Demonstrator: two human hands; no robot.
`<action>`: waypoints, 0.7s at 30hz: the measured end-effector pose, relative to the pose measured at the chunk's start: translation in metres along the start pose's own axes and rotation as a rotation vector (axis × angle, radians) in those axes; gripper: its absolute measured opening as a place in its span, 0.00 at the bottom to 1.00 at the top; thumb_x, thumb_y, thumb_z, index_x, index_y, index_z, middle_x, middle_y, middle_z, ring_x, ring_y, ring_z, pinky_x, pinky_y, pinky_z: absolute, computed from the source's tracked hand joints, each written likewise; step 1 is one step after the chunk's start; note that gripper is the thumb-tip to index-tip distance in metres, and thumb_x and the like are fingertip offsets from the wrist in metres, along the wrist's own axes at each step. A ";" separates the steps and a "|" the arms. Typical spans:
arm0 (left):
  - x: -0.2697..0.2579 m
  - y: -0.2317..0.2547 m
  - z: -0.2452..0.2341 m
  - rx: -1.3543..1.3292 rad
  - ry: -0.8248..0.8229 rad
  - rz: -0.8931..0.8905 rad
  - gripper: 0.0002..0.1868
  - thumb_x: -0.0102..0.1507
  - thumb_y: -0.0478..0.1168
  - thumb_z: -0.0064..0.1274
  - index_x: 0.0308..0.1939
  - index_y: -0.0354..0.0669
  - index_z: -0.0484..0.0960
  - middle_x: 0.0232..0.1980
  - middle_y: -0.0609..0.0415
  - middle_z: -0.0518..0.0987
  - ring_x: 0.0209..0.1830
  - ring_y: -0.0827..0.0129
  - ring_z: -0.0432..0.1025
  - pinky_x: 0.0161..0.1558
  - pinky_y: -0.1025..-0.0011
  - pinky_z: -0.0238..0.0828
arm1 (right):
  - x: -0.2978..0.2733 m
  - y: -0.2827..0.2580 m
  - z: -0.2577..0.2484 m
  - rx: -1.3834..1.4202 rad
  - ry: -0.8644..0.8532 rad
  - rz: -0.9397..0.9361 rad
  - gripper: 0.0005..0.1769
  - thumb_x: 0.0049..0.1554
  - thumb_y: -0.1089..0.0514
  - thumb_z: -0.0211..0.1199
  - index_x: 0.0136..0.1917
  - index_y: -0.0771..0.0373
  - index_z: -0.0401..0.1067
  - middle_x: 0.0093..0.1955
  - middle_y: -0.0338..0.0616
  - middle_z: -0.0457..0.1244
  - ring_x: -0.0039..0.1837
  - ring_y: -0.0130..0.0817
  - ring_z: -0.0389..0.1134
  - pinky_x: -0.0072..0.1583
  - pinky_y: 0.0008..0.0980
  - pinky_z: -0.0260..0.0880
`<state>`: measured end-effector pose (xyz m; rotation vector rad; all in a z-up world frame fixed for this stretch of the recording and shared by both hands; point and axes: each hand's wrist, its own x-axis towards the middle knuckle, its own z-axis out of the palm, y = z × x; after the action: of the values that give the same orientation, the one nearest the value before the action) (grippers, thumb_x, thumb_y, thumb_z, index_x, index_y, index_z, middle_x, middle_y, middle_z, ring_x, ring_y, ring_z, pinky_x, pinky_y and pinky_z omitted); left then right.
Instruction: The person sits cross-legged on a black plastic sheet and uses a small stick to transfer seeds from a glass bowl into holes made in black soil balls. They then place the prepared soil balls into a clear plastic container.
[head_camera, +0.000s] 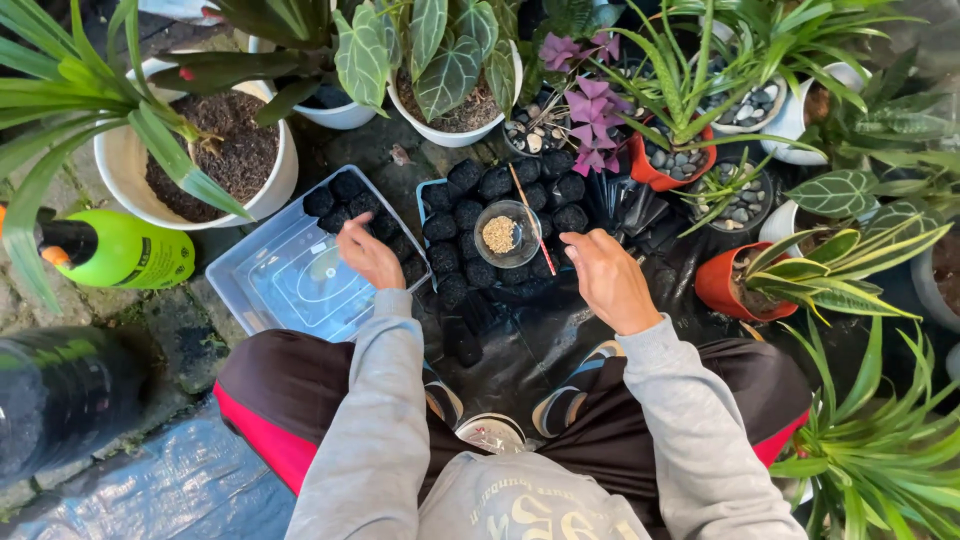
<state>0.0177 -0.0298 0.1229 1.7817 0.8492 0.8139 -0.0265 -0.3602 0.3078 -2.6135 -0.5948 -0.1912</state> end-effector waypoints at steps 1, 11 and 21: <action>-0.003 0.013 0.006 -0.003 -0.006 0.005 0.20 0.73 0.48 0.38 0.36 0.57 0.86 0.37 0.58 0.82 0.42 0.65 0.77 0.55 0.71 0.68 | -0.001 0.002 0.004 -0.002 0.006 0.006 0.14 0.68 0.58 0.51 0.60 0.57 0.76 0.38 0.43 0.62 0.40 0.44 0.70 0.44 0.37 0.73; -0.094 0.121 0.023 -0.860 -0.911 -0.855 0.38 0.70 0.70 0.31 0.70 0.47 0.69 0.71 0.45 0.72 0.66 0.58 0.69 0.65 0.59 0.59 | 0.003 -0.041 0.052 0.086 0.315 -0.155 0.13 0.69 0.51 0.49 0.50 0.50 0.75 0.44 0.38 0.69 0.50 0.40 0.73 0.52 0.35 0.75; -0.093 0.131 0.001 -0.973 -1.089 -1.148 0.46 0.64 0.77 0.32 0.72 0.50 0.68 0.56 0.50 0.75 0.52 0.59 0.71 0.50 0.63 0.74 | 0.030 -0.087 -0.014 0.143 0.466 -0.302 0.17 0.69 0.58 0.45 0.47 0.61 0.75 0.50 0.52 0.71 0.56 0.51 0.74 0.53 0.41 0.76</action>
<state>-0.0070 -0.1459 0.2312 0.4512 0.4189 -0.4838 -0.0382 -0.2854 0.3620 -2.2184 -0.7911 -0.7940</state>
